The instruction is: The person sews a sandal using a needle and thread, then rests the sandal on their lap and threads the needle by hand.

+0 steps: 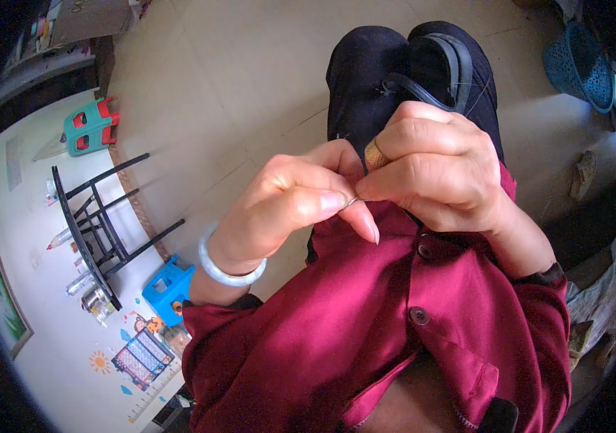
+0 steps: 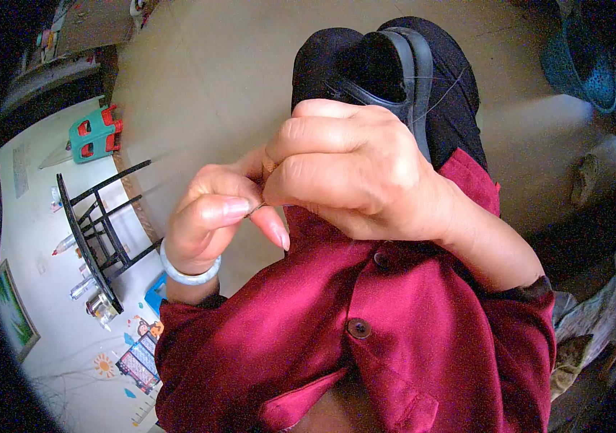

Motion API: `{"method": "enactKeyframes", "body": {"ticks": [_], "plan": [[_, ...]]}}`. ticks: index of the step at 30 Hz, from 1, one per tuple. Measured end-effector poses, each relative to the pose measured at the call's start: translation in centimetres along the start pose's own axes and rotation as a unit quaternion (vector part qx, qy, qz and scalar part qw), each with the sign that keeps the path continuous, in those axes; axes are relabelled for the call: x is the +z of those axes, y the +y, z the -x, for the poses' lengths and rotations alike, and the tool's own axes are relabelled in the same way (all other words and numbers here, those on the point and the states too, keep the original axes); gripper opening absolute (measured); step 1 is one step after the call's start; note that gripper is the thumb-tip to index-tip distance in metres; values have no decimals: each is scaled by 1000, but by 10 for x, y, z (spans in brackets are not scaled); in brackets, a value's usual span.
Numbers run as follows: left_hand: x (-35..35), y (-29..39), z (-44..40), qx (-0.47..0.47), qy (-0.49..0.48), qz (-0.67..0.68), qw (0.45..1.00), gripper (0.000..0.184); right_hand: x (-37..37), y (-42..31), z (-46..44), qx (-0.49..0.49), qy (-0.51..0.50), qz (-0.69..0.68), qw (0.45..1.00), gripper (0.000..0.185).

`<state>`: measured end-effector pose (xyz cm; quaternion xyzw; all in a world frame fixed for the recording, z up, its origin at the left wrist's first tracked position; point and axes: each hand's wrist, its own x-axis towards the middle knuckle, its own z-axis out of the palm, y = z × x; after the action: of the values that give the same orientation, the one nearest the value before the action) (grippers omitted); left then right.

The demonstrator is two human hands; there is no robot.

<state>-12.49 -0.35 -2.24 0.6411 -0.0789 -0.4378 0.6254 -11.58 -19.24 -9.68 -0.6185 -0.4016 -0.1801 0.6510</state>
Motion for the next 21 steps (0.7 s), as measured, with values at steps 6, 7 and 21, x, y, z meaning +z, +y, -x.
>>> {"method": "enactKeyframes", "body": {"ticks": [6,7,21], "plan": [[1,-6,1,27,14,-4,1000,35,2,-5,1,49,6,-25,998,11],[1,-6,0,28,14,-4,1000,35,3,-6,2,61,9,-21,998,11],[6,-8,5,139,43,-114,983,18,5,-15,2,78,21,3,997,13]]}}
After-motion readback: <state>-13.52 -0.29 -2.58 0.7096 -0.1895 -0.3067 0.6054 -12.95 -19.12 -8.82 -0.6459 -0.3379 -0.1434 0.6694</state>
